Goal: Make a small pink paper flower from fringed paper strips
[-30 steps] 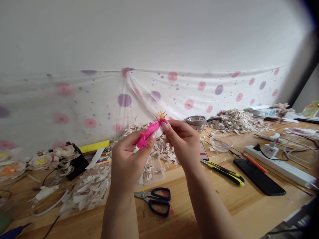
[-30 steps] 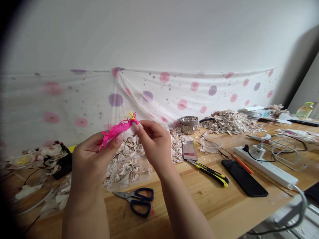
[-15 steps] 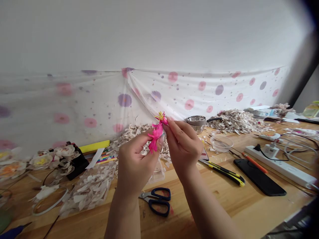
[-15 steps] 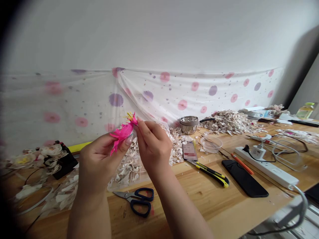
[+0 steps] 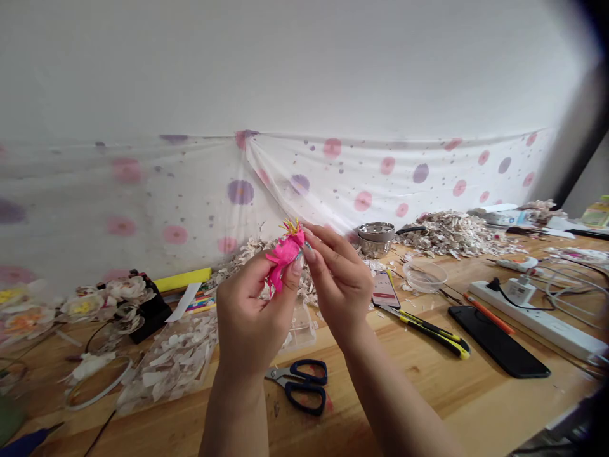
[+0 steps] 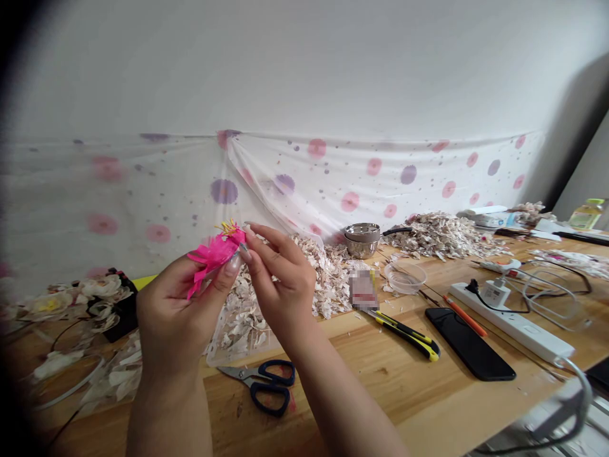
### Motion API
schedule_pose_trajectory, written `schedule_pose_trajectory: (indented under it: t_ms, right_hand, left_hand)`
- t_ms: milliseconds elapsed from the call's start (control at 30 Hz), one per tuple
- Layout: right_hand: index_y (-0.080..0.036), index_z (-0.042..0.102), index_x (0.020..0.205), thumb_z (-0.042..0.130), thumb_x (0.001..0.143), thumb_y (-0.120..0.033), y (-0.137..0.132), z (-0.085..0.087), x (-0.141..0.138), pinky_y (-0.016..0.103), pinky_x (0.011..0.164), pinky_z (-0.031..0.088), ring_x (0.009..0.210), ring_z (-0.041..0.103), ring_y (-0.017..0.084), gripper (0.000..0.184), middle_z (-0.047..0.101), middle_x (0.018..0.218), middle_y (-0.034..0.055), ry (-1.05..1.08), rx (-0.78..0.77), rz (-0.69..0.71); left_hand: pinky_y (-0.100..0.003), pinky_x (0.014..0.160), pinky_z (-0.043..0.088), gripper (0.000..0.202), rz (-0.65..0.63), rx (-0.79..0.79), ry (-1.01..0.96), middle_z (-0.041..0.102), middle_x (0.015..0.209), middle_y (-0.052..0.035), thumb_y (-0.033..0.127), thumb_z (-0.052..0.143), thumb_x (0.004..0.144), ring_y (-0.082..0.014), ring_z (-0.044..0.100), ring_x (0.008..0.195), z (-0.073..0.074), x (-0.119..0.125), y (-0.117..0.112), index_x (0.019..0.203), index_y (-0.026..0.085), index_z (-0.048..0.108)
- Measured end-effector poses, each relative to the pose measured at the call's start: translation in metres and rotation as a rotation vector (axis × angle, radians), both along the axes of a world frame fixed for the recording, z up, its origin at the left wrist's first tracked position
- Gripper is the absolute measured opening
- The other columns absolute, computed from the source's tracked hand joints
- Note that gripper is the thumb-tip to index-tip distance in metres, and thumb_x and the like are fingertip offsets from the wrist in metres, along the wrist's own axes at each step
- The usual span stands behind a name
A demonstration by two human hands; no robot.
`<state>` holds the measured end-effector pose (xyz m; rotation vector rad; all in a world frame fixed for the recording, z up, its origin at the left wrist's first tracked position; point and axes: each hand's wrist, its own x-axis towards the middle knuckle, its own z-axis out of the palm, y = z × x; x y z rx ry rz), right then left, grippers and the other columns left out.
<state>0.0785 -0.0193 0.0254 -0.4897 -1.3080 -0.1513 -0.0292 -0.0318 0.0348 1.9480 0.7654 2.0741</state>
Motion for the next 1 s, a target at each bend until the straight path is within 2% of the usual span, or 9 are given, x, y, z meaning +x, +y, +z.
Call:
schedule_pose_trajectory:
  t_ms: [100, 200, 367, 500, 600, 700, 800, 900, 1000]
  right_hand:
    - [-0.026, 0.074, 0.095, 0.065, 0.083, -0.013, 0.002, 0.001, 0.001, 0.031, 0.079, 0.058, 0.094, 0.068, 0.016, 0.020, 0.073, 0.099, 0.0032, 0.120, -0.072, 0.095]
    - [-0.028, 0.072, 0.099, 0.065, 0.083, -0.016, 0.003, 0.002, 0.004, 0.028, 0.069, 0.057, 0.085, 0.067, 0.014, 0.022, 0.071, 0.100, 0.0022, 0.147, -0.157, 0.156]
    - [-0.028, 0.072, 0.101, 0.063, 0.084, -0.017, 0.002, 0.004, 0.009, 0.028, 0.073, 0.057, 0.092, 0.067, 0.015, 0.022, 0.072, 0.103, 0.0022, 0.033, -0.249, 0.208]
    - [-0.025, 0.073, 0.093, 0.064, 0.082, -0.014, 0.003, 0.003, 0.010, 0.031, 0.077, 0.058, 0.094, 0.067, 0.016, 0.018, 0.071, 0.098, 0.0035, 0.038, -0.254, 0.194]
    - [-0.023, 0.072, 0.090, 0.064, 0.082, -0.013, 0.005, 0.002, 0.008, 0.029, 0.073, 0.058, 0.093, 0.066, 0.017, 0.015, 0.069, 0.098, 0.0052, 0.100, -0.201, 0.126]
    - [-0.021, 0.070, 0.087, 0.063, 0.083, -0.012, 0.004, 0.002, 0.007, 0.026, 0.067, 0.059, 0.090, 0.066, 0.016, 0.012, 0.068, 0.096, 0.0056, 0.082, -0.145, 0.008]
    - [-0.021, 0.069, 0.089, 0.061, 0.084, -0.010, 0.005, 0.000, 0.007, 0.029, 0.071, 0.059, 0.089, 0.067, 0.016, 0.015, 0.069, 0.095, 0.0057, 0.002, -0.061, -0.141]
    - [-0.024, 0.071, 0.095, 0.059, 0.085, -0.007, 0.007, -0.003, 0.007, 0.033, 0.078, 0.059, 0.088, 0.067, 0.016, 0.023, 0.070, 0.096, 0.0052, -0.059, 0.046, -0.270]
    - [-0.027, 0.069, 0.106, 0.056, 0.087, -0.007, 0.008, -0.007, 0.005, 0.034, 0.077, 0.060, 0.091, 0.067, 0.017, 0.031, 0.070, 0.106, 0.0062, -0.108, 0.075, -0.323]
  left_hand:
    - [-0.022, 0.065, 0.047, 0.009, 0.044, 0.082, 0.155, 0.068, 0.073, 0.0020, 0.018, 0.065, 0.082, -0.0117, 0.059, 0.066, 0.000, -0.002, 0.001, 0.088, 0.021, 0.070]
    - [-0.023, 0.067, 0.049, 0.015, 0.099, 0.154, 0.265, 0.070, 0.080, -0.0003, 0.015, 0.064, 0.082, -0.0123, 0.061, 0.069, 0.001, -0.004, 0.002, 0.095, 0.020, 0.069]
    - [-0.025, 0.071, 0.051, 0.015, 0.186, 0.272, 0.342, 0.072, 0.082, -0.0024, 0.014, 0.064, 0.081, -0.0144, 0.065, 0.074, 0.004, -0.007, 0.003, 0.095, 0.019, 0.068]
    - [-0.026, 0.075, 0.053, 0.015, 0.170, 0.228, 0.331, 0.072, 0.085, -0.0029, 0.014, 0.064, 0.081, -0.0161, 0.066, 0.078, 0.002, -0.008, 0.009, 0.093, 0.020, 0.068]
    - [-0.029, 0.079, 0.053, 0.013, 0.079, 0.072, 0.198, 0.072, 0.090, -0.0040, 0.017, 0.067, 0.079, -0.0178, 0.067, 0.084, -0.003, -0.002, 0.013, 0.092, 0.020, 0.067]
    - [-0.030, 0.080, 0.055, 0.038, -0.098, -0.093, -0.069, 0.072, 0.095, -0.0055, 0.020, 0.072, 0.076, -0.0187, 0.069, 0.088, -0.005, 0.005, 0.014, 0.112, 0.021, 0.059]
    - [-0.027, 0.077, 0.057, 0.056, -0.241, -0.216, -0.221, 0.074, 0.090, -0.0046, 0.018, 0.075, 0.074, -0.0171, 0.071, 0.084, -0.003, 0.010, 0.014, 0.124, 0.022, 0.049]
    - [-0.025, 0.072, 0.058, 0.049, -0.263, -0.283, -0.290, 0.075, 0.087, -0.0051, 0.018, 0.074, 0.075, -0.0165, 0.073, 0.079, -0.001, 0.012, 0.012, 0.119, 0.019, 0.053]
    - [-0.027, 0.073, 0.060, 0.042, -0.264, -0.275, -0.343, 0.075, 0.091, -0.0067, 0.019, 0.075, 0.074, -0.0183, 0.073, 0.081, 0.000, 0.016, 0.009, 0.112, 0.017, 0.057]
